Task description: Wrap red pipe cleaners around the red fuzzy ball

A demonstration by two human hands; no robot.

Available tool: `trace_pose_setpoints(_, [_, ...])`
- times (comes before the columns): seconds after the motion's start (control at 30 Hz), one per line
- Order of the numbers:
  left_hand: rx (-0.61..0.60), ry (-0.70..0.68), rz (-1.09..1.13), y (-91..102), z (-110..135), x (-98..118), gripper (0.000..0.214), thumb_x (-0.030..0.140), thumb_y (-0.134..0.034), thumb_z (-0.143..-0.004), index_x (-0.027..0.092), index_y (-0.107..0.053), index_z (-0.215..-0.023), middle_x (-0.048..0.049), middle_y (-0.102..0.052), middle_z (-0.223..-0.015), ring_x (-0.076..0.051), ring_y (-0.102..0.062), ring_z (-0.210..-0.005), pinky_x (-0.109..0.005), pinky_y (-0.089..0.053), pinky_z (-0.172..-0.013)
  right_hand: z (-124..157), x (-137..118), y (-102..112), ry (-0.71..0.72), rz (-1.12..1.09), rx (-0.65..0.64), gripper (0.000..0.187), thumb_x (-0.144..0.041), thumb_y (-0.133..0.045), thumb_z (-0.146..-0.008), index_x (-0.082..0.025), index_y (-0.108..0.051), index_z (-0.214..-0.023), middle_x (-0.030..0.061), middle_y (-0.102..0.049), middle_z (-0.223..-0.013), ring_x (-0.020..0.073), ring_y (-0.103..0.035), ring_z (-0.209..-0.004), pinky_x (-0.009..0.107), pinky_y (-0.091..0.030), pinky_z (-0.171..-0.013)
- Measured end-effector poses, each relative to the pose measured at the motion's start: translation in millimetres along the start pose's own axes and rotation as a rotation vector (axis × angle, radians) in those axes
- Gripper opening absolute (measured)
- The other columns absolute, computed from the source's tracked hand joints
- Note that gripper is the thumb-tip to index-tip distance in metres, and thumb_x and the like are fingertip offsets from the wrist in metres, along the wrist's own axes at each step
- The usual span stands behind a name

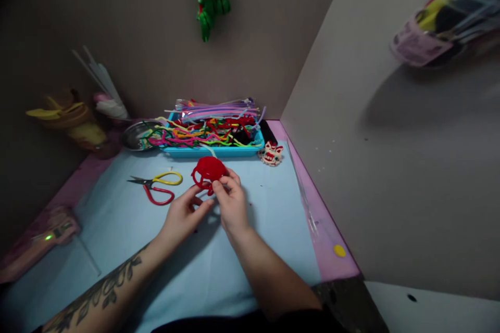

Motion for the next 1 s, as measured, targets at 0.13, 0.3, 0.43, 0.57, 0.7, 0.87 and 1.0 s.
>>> trace_pose_setpoints(0.13, [-0.121, 0.163, 0.243, -13.2, -1, -11, 0.023, 0.039, -0.06, -0.08, 0.016, -0.059, -0.082, -0.001, -0.061, -0.066, -0.013, -0.055, -0.054, -0.024, -0.042, -0.051, 2, 1, 1, -0.011, 0.046, 0.011, 0.015, -0.033, -0.064, -0.079, -0.018, -0.065, -0.077, 0.0126, -0.05, -0.127, 0.0231, -0.055, -0.115, 0.038, -0.046, -0.095])
trace_pose_setpoints(0.3, [0.003, 0.077, 0.087, 7.6, -5, -1, 0.021, 0.037, -0.057, -0.082, 0.017, -0.058, -0.076, 0.0026, -0.054, -0.06, -0.011, -0.048, -0.054, -0.023, -0.036, -0.052, -6, -3, 13, 0.053, 0.187, 0.02, 0.013, -0.031, -0.064, -0.079, -0.019, -0.066, -0.074, 0.0109, -0.052, -0.121, 0.0226, -0.053, -0.116, 0.04, -0.041, -0.101])
trace_pose_setpoints(0.43, [0.106, 0.068, 0.02, 25.9, -10, 1, 0.024, 0.039, -0.061, -0.079, 0.017, -0.067, -0.083, -0.0003, -0.063, -0.068, -0.013, -0.053, -0.061, -0.024, -0.039, -0.058, -8, -3, 12, 0.028, 0.177, -0.042, 0.014, -0.029, -0.066, -0.077, -0.019, -0.065, -0.067, 0.0101, -0.054, -0.118, 0.0225, -0.057, -0.11, 0.04, -0.044, -0.099])
trace_pose_setpoints(0.57, [0.127, 0.085, 0.033, 32.0, -15, -5, 0.026, 0.04, -0.064, -0.077, 0.017, -0.074, -0.084, -0.0033, -0.069, -0.074, -0.016, -0.058, -0.068, -0.026, -0.043, -0.064, -5, -3, 6, 0.011, 0.166, -0.091, 0.015, -0.028, -0.065, -0.077, -0.018, -0.064, -0.065, 0.0102, -0.055, -0.119, 0.0222, -0.057, -0.11, 0.039, -0.045, -0.097])
trace_pose_setpoints(0.7, [0.105, 0.17, 0.148, 28.1, -16, -17, 0.027, 0.042, -0.071, -0.071, 0.017, -0.076, -0.08, -0.0029, -0.069, -0.071, -0.017, -0.058, -0.067, -0.027, -0.044, -0.063, -5, -2, 3, -0.011, 0.121, -0.132, 0.018, -0.03, -0.064, -0.078, -0.019, -0.062, -0.064, 0.0099, -0.056, -0.119, 0.0222, -0.058, -0.109, 0.039, -0.047, -0.095])
trace_pose_setpoints(0.87, [0.071, 0.257, 0.355, 21.4, -15, -23, 0.027, 0.042, -0.073, -0.069, 0.017, -0.076, -0.078, -0.0038, -0.071, -0.072, -0.016, -0.06, -0.067, -0.027, -0.046, -0.066, -6, -2, 1, -0.076, 0.036, -0.165, 0.021, -0.031, -0.066, -0.074, -0.018, -0.061, -0.059, 0.0102, -0.058, -0.117, 0.0246, -0.058, -0.112, 0.041, -0.043, -0.1])
trace_pose_setpoints(1.0, [0.127, 0.281, 0.378, 24.9, -14, -22, 0.026, 0.041, -0.073, -0.07, 0.017, -0.075, -0.076, -0.0028, -0.069, -0.068, -0.015, -0.058, -0.063, -0.026, -0.045, -0.061, -4, -3, -1, -0.07, 0.068, -0.216, 0.017, -0.033, -0.066, -0.076, -0.019, -0.065, -0.068, 0.0116, -0.055, -0.125, 0.0251, -0.054, -0.119, 0.042, -0.039, -0.104])
Point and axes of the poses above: each hand's wrist, its own z-axis away from the middle knuckle, its own y-axis out of the back of the hand, x = y × z, the point moved 6 cm from there along -z, towards the middle knuckle
